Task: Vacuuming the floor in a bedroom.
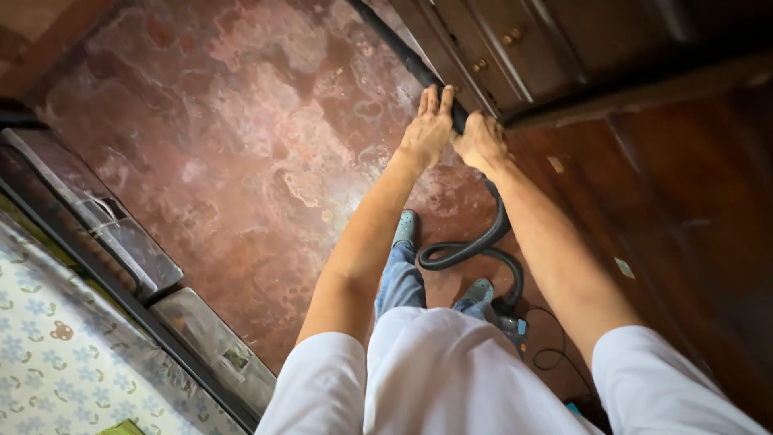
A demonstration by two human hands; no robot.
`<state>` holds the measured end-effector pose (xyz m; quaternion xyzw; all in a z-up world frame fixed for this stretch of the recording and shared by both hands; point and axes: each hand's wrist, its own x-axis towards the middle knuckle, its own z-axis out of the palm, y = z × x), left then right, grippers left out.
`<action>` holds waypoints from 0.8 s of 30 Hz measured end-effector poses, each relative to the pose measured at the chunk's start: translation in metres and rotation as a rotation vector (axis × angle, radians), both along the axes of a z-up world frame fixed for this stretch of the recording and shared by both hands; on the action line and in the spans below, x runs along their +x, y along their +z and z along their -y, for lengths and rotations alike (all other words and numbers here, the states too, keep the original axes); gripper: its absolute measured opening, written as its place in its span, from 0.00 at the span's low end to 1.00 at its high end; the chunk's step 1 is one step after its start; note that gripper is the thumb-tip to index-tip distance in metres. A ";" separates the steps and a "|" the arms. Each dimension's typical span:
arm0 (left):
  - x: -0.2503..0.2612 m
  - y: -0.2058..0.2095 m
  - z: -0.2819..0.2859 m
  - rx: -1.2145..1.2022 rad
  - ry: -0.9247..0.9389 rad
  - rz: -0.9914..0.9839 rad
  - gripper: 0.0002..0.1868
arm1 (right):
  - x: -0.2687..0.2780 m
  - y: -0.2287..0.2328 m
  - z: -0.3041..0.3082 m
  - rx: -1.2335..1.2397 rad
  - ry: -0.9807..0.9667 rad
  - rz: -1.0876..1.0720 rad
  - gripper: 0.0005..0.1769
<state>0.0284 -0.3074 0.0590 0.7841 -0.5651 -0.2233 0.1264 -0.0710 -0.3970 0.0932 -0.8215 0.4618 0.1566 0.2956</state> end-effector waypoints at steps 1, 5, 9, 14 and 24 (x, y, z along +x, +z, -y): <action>0.012 -0.001 0.004 0.002 0.003 0.000 0.46 | 0.011 -0.005 0.003 0.002 0.003 0.000 0.29; 0.047 -0.017 0.021 0.128 -0.004 -0.004 0.47 | 0.044 -0.028 0.016 -0.067 0.055 0.034 0.25; 0.067 -0.036 0.032 0.148 0.072 -0.006 0.52 | 0.061 -0.045 0.023 0.015 0.043 0.017 0.19; 0.057 -0.015 0.029 0.178 0.056 -0.050 0.50 | 0.041 -0.036 0.025 0.025 0.019 0.006 0.23; -0.094 -0.002 0.003 0.068 -0.165 -0.213 0.33 | -0.158 -0.014 -0.005 -0.195 -0.047 0.104 0.34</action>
